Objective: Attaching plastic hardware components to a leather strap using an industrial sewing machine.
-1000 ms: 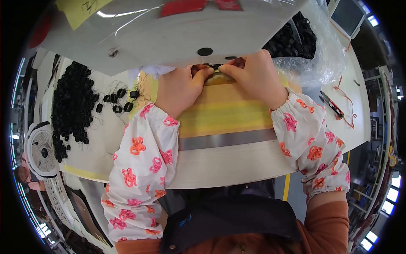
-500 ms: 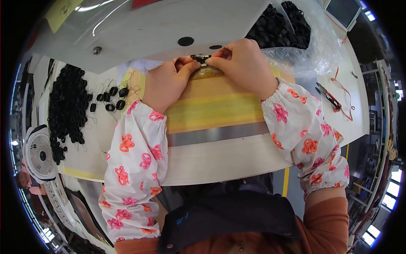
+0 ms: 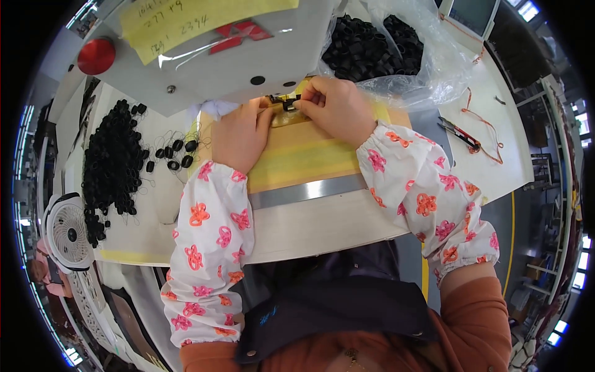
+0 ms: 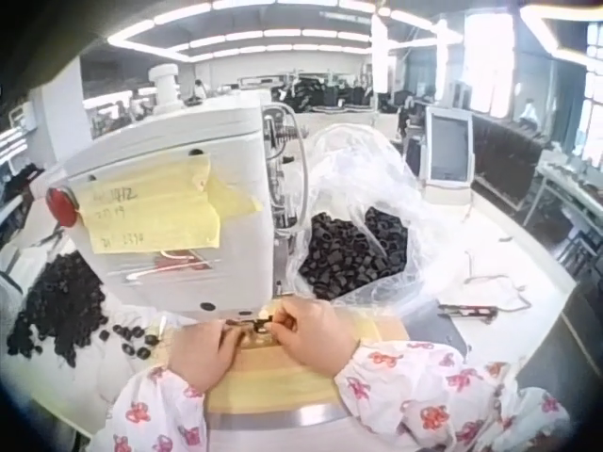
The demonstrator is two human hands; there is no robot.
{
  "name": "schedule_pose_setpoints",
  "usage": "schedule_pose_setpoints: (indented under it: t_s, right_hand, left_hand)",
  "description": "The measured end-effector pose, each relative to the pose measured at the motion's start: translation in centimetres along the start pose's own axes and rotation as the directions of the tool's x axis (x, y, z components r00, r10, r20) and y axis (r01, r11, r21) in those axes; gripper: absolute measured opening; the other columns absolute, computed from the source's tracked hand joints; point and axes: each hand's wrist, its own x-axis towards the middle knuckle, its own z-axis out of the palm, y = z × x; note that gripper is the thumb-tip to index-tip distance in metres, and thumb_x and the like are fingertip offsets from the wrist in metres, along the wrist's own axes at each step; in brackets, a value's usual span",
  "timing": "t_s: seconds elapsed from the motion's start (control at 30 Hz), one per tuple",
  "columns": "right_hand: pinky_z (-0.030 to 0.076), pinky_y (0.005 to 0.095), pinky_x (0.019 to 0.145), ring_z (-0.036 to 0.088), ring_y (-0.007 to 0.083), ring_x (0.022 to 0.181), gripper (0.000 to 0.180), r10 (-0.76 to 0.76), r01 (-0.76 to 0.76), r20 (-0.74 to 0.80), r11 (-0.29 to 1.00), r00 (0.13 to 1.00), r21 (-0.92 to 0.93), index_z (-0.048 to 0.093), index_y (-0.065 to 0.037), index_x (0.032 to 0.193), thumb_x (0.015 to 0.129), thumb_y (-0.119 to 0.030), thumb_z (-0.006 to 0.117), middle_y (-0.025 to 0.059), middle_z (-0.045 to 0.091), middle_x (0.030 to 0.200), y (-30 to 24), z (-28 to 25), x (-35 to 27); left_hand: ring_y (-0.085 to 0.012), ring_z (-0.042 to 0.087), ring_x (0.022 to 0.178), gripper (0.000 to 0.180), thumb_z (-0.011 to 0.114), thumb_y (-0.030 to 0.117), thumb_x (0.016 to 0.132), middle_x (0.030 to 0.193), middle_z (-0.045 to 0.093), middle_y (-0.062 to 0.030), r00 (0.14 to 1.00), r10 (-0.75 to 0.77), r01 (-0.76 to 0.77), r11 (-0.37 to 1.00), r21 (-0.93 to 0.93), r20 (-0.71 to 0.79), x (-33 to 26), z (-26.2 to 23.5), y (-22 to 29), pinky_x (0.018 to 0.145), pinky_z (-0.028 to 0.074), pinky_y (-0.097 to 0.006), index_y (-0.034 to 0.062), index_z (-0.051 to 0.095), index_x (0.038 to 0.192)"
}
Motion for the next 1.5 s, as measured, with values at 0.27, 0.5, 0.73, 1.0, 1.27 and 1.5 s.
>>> schedule_pose_setpoints:
  t_s: [0.27, 0.5, 0.73, 1.0, 1.27, 1.5]
  right_hand:
    - [0.045, 0.0212, 0.049, 0.057, 0.0086, 0.054, 0.019, 0.199, -0.238, 0.225, 0.958, 0.954, 0.162, 0.059, 0.002, 0.08, 0.074, -0.014, 0.066, 0.0047, 0.06, 0.064, -1.7, -1.3, -1.0]
    - [0.045, 0.0216, 0.049, 0.056, 0.0076, 0.056, 0.015, 0.22, -0.351, 0.348, 0.856, 0.911, 0.378, 0.055, 0.004, 0.08, 0.074, -0.007, 0.064, 0.0026, 0.058, 0.064, -2.8, -0.5, -2.6]
    - [0.045, 0.0243, 0.053, 0.055, 0.0114, 0.054, 0.014, -0.099, -0.057, 0.478, 0.952, 0.873, 0.301, 0.057, 0.002, 0.083, 0.071, -0.002, 0.063, 0.0072, 0.056, 0.061, -6.1, -2.1, -4.6]
    - [0.044, 0.0199, 0.048, 0.054, 0.0078, 0.054, 0.014, 0.239, -0.461, 0.513, 0.809, 0.824, 0.364, 0.054, 0.003, 0.083, 0.082, -0.011, 0.058, 0.0027, 0.056, 0.065, -1.5, -1.9, 0.4]
    - [0.042, 0.0189, 0.044, 0.053, 0.005, 0.052, 0.016, 0.253, -0.451, 0.508, 0.835, 0.824, 0.315, 0.054, 0.002, 0.081, 0.082, -0.013, 0.059, 0.0009, 0.055, 0.061, -1.8, -1.8, 0.5]
    - [0.044, 0.0278, 0.048, 0.056, 0.0175, 0.052, 0.013, -0.153, 0.148, 0.044, 0.984, 0.987, 0.095, 0.057, 0.004, 0.077, 0.075, -0.008, 0.063, 0.0109, 0.058, 0.062, -0.3, -0.2, -0.5]
  left_hand:
    - [-0.0294, 0.056, 0.057, 0.016, 0.053, 0.013, 0.077, 0.063, 0.057, -0.011, 0.951, 0.276, -0.244, 0.948, -0.206, 0.143, -3.0, -0.7, 3.0, 0.051, 0.043, -0.039, 0.0119, 0.059, 0.093]
    - [-0.0217, 0.054, 0.055, 0.014, 0.055, 0.015, 0.081, 0.063, 0.057, -0.0097, 0.989, 0.144, -0.113, 0.903, -0.413, 0.044, -1.6, -1.3, 1.6, 0.051, 0.041, -0.03, 0.006, 0.063, 0.088]
    - [-0.018, 0.053, 0.055, 0.022, 0.053, 0.023, 0.084, 0.063, 0.056, -0.0088, 0.928, 0.244, -0.086, 0.876, -0.475, 0.281, -0.7, -0.8, 0.7, 0.051, 0.039, -0.027, 0.0032, 0.063, 0.084]
    - [-0.0156, 0.053, 0.051, 0.018, 0.062, 0.019, 0.076, 0.06, 0.056, -0.0095, 0.969, -0.074, 0.177, 0.872, -0.457, 0.236, -0.5, -1.1, 0.6, 0.049, 0.04, -0.028, 0.0069, 0.063, 0.089]
    - [-0.0133, 0.052, 0.051, 0.02, 0.064, 0.015, 0.074, 0.063, 0.058, -0.009, 0.93, -0.134, 0.273, 0.875, -0.399, 0.342, 0.0, -1.2, 1.1, 0.051, 0.04, -0.024, 0.0068, 0.062, 0.091]
    - [-0.0225, 0.059, 0.057, 0.016, 0.061, 0.017, 0.077, 0.068, 0.062, -0.0111, 0.977, -0.058, 0.134, 0.916, -0.379, 0.204, 0.0, -0.5, 1.0, 0.052, 0.044, -0.029, 0.0033, 0.061, 0.084]
